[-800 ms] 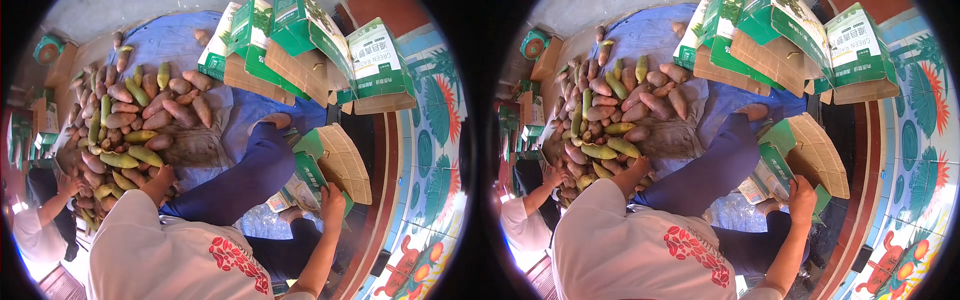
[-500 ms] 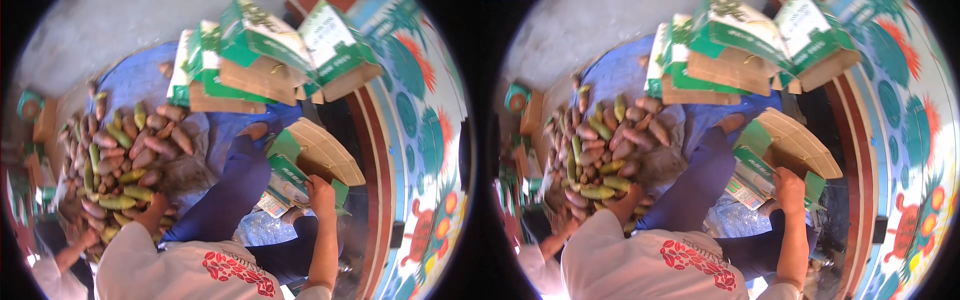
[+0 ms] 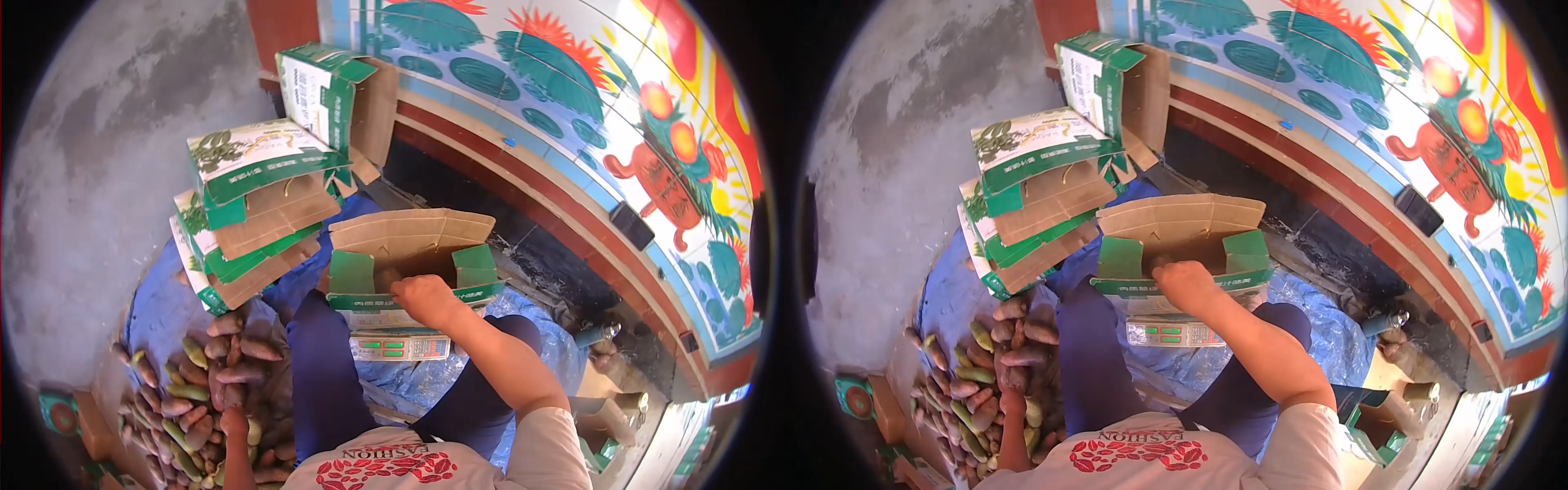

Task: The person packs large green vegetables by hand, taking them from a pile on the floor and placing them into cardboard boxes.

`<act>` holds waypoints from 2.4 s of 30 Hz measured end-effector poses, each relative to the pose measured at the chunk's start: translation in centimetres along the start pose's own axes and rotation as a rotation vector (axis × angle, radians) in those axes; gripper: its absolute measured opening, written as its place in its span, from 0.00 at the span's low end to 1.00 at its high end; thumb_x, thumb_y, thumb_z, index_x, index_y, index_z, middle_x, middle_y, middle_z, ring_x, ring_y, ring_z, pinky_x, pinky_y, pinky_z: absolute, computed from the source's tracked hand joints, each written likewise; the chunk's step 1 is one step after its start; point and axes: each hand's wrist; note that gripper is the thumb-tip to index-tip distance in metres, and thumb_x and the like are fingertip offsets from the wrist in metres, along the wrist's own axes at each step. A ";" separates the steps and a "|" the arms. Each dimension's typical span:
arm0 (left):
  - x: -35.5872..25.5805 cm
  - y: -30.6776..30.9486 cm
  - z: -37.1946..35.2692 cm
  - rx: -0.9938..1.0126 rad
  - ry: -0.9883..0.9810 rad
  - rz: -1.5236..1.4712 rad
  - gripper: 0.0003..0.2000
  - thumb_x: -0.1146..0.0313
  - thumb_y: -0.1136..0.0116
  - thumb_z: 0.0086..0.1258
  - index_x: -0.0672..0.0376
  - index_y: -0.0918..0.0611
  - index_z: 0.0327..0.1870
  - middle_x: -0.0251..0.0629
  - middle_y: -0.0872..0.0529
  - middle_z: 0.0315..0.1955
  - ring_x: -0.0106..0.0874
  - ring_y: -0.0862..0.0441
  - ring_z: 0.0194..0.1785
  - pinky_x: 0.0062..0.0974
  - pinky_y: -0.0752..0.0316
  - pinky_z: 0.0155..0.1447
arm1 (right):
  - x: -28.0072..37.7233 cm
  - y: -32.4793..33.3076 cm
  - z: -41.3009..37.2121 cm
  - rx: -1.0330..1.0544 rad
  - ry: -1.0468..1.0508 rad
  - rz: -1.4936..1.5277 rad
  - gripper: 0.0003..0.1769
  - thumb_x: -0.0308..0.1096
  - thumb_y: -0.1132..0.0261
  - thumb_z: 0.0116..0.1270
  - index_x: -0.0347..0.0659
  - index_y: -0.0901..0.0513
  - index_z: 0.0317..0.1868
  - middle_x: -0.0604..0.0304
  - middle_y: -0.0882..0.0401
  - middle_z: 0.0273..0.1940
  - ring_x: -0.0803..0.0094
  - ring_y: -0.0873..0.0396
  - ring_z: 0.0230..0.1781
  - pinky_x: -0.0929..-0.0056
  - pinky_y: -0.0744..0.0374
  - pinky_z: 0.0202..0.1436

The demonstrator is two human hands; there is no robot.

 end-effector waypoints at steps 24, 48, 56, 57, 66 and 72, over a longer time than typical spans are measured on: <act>-19.0 32.7 -0.4 -0.450 -0.703 -1.599 0.18 0.59 0.66 0.80 0.62 0.29 0.32 0.42 0.21 0.25 0.33 0.19 0.39 0.30 0.27 0.48 | 0.7 -0.2 -1.7 -0.053 0.068 0.013 0.07 0.31 0.41 0.60 0.41 0.18 0.36 0.53 0.17 0.33 0.58 0.17 0.38 0.61 0.20 0.39; -44.0 29.5 -6.1 0.354 -1.252 -1.234 0.19 0.60 0.64 0.79 0.63 0.25 0.32 0.40 0.16 0.27 0.28 0.18 0.36 0.28 0.25 0.46 | 0.3 -0.4 -2.5 -0.099 0.078 -0.032 0.09 0.28 0.41 0.57 0.40 0.19 0.39 0.52 0.17 0.30 0.61 0.16 0.30 0.63 0.19 0.31; -43.8 27.0 -4.0 0.264 -1.205 -1.087 0.15 0.64 0.60 0.76 0.64 0.25 0.34 0.41 0.15 0.28 0.32 0.17 0.36 0.29 0.26 0.46 | -0.1 -0.7 -2.4 -0.101 0.112 -0.029 0.07 0.28 0.41 0.57 0.40 0.19 0.35 0.52 0.17 0.28 0.60 0.16 0.28 0.63 0.19 0.29; -43.0 27.1 -3.6 0.255 -1.176 -0.985 0.13 0.65 0.60 0.76 0.64 0.25 0.35 0.41 0.15 0.30 0.32 0.17 0.38 0.29 0.26 0.47 | -0.1 -0.7 -2.4 -0.115 0.106 -0.022 0.06 0.28 0.41 0.57 0.41 0.20 0.35 0.52 0.17 0.28 0.59 0.16 0.29 0.63 0.19 0.30; -30.7 25.7 -1.7 -0.410 -0.926 -1.199 0.12 0.69 0.45 0.66 0.61 0.23 0.49 0.45 0.15 0.35 0.40 0.16 0.42 0.31 0.24 0.47 | 0.5 0.2 -2.0 -0.060 0.078 -0.041 0.04 0.32 0.41 0.62 0.42 0.24 0.33 0.54 0.19 0.29 0.58 0.17 0.31 0.61 0.20 0.32; -19.2 18.3 2.0 -0.404 -0.543 -1.033 0.09 0.69 0.43 0.66 0.63 0.20 0.43 0.48 0.16 0.37 0.43 0.17 0.43 0.32 0.24 0.48 | 0.5 0.8 -1.8 -0.056 0.049 0.037 0.08 0.36 0.37 0.63 0.42 0.22 0.38 0.53 0.18 0.32 0.55 0.19 0.35 0.59 0.22 0.38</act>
Point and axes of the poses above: each hand's wrist, its own z-axis towards the middle knuckle, its own y-axis out of the back of the hand, x = y × z
